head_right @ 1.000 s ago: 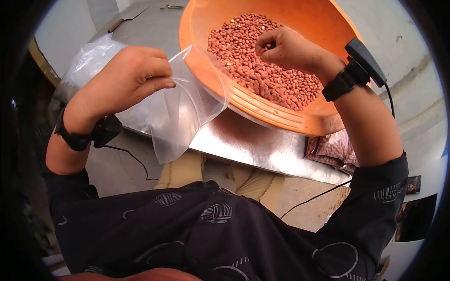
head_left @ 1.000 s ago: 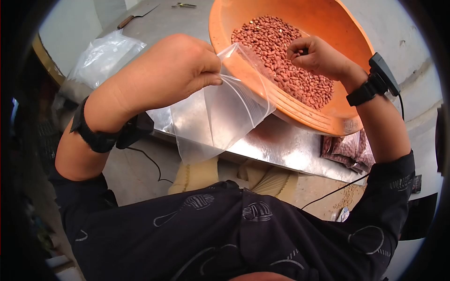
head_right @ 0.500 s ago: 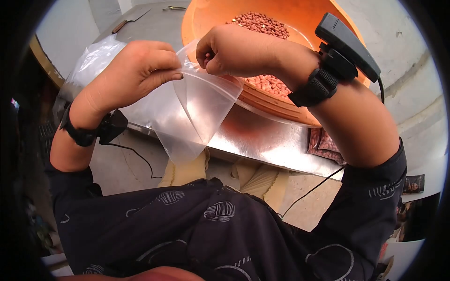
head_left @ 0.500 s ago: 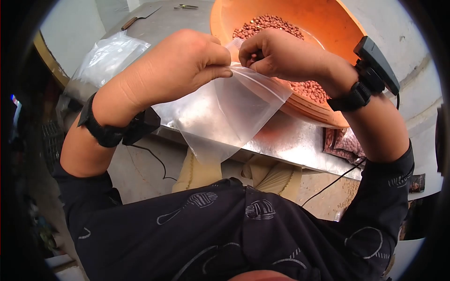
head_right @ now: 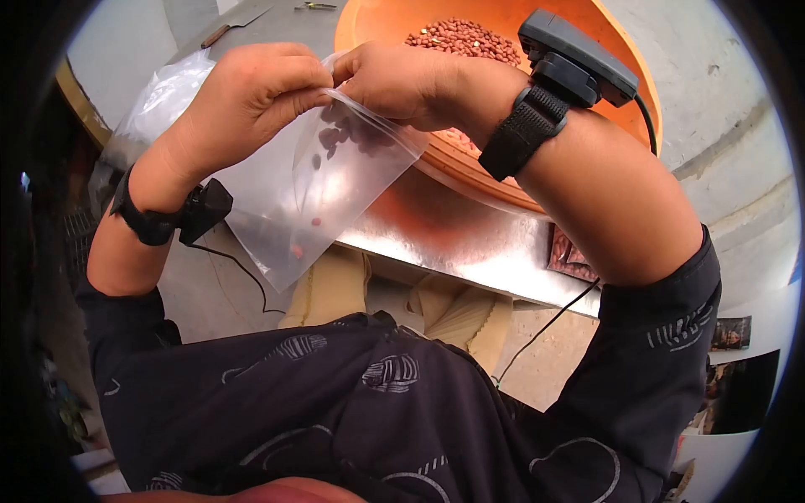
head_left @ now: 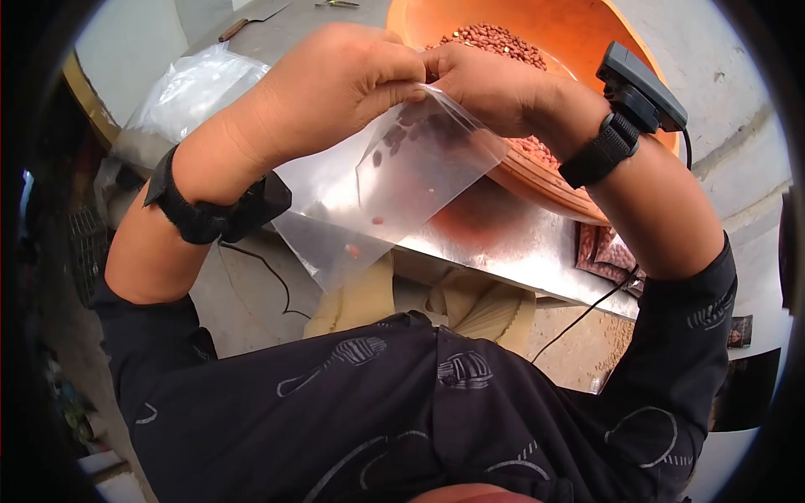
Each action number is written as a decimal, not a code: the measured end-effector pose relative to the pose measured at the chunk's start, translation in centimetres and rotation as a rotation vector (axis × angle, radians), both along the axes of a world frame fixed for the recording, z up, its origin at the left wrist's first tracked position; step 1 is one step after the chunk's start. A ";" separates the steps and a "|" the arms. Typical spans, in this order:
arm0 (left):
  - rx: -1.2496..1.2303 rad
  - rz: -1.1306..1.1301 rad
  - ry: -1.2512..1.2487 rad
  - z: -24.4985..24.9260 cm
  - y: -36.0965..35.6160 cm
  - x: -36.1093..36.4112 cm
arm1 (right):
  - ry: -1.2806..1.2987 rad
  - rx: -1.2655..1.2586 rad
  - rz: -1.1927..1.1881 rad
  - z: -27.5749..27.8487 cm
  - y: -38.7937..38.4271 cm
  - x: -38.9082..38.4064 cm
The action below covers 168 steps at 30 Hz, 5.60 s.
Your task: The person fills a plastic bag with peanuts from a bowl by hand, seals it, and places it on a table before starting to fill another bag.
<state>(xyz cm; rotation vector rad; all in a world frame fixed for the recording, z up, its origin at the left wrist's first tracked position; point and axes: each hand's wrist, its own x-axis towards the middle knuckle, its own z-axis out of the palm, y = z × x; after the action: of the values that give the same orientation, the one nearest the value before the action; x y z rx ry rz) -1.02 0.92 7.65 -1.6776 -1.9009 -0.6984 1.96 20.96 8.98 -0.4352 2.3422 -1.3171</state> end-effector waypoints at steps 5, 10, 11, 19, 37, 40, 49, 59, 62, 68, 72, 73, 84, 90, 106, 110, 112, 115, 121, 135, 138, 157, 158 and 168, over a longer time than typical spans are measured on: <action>-0.034 0.065 0.000 1.5 -1.2 0.1 | 0.044 0.015 0.017 1.3 -0.2 0.5; -0.036 0.140 0.063 4.3 -2.9 -1.2 | 0.052 -0.016 0.042 3.7 -0.4 0.2; -0.019 0.144 0.045 4.8 -3.0 -1.3 | -0.041 -0.037 0.060 4.6 -0.4 -0.3; -0.157 0.104 -0.043 3.9 -3.7 -3.9 | 0.102 -0.008 0.066 5.7 2.3 -3.4; -0.200 0.151 -0.054 1.9 -2.5 -4.6 | 0.201 0.600 0.053 -7.2 13.5 -16.2; -0.097 0.117 -0.099 1.2 -2.2 -4.6 | 0.160 0.523 0.074 -7.6 12.2 -14.3; -0.070 0.073 -0.306 1.3 -2.6 -3.9 | 0.457 0.625 0.161 -8.2 12.7 -6.5; -0.081 0.090 -0.239 0.9 -2.0 -3.1 | 0.283 0.606 -0.046 -4.5 12.7 -4.2; -0.077 0.090 -0.217 1.1 -1.7 -2.8 | 0.303 0.507 -0.074 -3.6 13.4 -4.3; -0.049 0.101 -0.249 1.2 -0.8 -2.5 | 0.322 0.358 -0.184 -0.2 11.8 -3.4; -0.044 0.115 -0.303 0.9 -0.3 -2.4 | 0.371 0.110 -0.062 4.6 6.7 -2.1; -0.045 0.116 -0.312 1.0 -0.2 -2.3 | 0.291 0.055 -0.016 5.6 5.3 -1.9; -0.080 0.106 -0.231 0.9 -0.2 -2.1 | 0.306 0.331 -0.021 1.4 -0.9 -2.6; -0.060 0.119 -0.345 1.1 -0.5 -1.6 | 0.255 0.142 0.067 1.0 -0.2 -3.2; 0.005 0.136 -0.228 0.2 -0.8 -2.9 | 0.071 0.687 -0.140 -4.8 17.8 -8.4; 0.038 0.122 -0.187 0.2 -0.3 -3.5 | 0.052 0.598 0.018 -7.0 17.9 -8.9; 0.035 0.128 -0.191 0.3 -0.2 -3.7 | -0.018 0.550 0.013 -7.4 16.8 -7.5; 0.020 0.130 -0.200 0.4 0.3 -4.1 | 0.070 0.638 -0.010 -7.0 14.8 -4.5; 0.042 0.126 -0.144 0.5 0.4 -3.8 | 0.015 0.542 0.044 -4.8 11.6 -1.7; 0.051 0.113 -0.100 0.2 -0.4 -3.4 | 0.302 0.327 -0.110 0.7 11.1 -2.6; 0.026 0.143 -0.118 0.3 -0.1 -3.4 | 0.351 0.261 -0.045 4.2 7.5 -2.4; 0.022 0.091 -0.202 0.3 -0.3 -3.4 | 0.142 0.036 0.140 1.5 0.6 -4.7; 0.020 0.093 -0.196 0.3 -0.3 -3.5 | 0.081 0.045 0.154 2.0 1.1 -4.8; 0.069 0.084 -0.091 -0.4 -0.5 -3.4 | 0.000 0.516 -0.142 2.7 11.5 -4.6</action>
<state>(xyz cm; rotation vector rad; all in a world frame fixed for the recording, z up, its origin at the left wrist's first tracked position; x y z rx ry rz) -4.44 0.45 7.30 -1.5379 -1.9741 -0.8098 -2.60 32.48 11.66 -0.1075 2.6262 -0.7148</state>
